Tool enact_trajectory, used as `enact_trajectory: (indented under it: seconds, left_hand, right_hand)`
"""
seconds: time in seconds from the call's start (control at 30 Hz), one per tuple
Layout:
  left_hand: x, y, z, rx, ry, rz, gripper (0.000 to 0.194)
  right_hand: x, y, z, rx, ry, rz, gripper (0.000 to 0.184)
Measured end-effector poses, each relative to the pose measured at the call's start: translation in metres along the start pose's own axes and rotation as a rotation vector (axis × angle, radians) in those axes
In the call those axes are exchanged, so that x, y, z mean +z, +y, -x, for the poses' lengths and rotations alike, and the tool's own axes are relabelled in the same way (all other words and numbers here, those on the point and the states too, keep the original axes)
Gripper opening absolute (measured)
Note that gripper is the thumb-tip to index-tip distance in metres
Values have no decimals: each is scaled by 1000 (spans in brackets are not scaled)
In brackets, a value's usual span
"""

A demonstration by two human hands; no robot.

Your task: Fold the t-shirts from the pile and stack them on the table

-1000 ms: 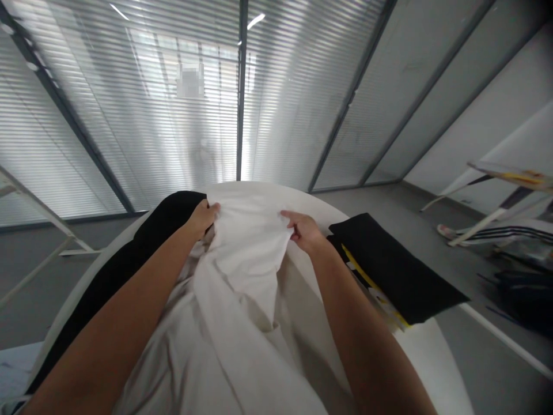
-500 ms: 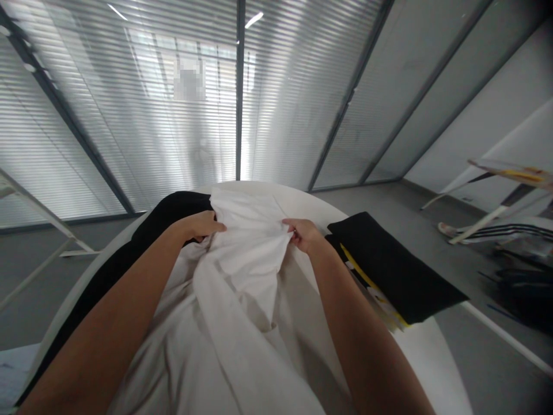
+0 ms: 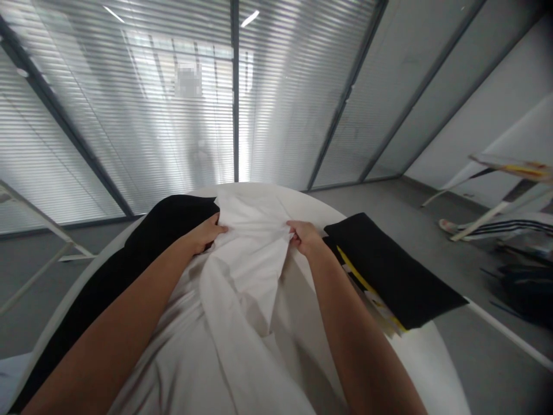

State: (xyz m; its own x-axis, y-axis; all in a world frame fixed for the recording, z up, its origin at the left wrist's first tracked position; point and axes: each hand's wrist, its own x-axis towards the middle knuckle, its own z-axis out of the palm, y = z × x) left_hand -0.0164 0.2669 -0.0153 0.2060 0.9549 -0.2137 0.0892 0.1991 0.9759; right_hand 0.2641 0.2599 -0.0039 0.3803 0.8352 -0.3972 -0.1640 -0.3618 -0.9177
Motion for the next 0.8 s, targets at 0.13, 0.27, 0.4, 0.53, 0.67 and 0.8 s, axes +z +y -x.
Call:
enact_trajectory:
  seconds: [0.13, 0.27, 0.4, 0.53, 0.67, 0.8]
  left_hand:
    - [6, -4, -2, -97, 107, -4, 66]
    - [13, 4, 9, -5, 37, 31, 63]
    - [18, 11, 20, 107, 5, 33, 63]
    - [15, 4, 18, 1, 36, 89, 59]
    - [9, -2, 10, -194, 49, 250, 35]
    - [5, 13, -8, -255, 24, 275, 34]
  right_hand:
    - [1, 6, -3, 20, 9, 11, 27]
    - [-4, 8, -4, 18, 14, 24, 30]
    - [-9, 11, -4, 25, 7, 42, 31]
    - [-13, 12, 0, 18, -72, 71, 3]
    - [-16, 12, 5, -6, -208, 149, 45]
    - [-20, 17, 3, -69, -295, 223, 57]
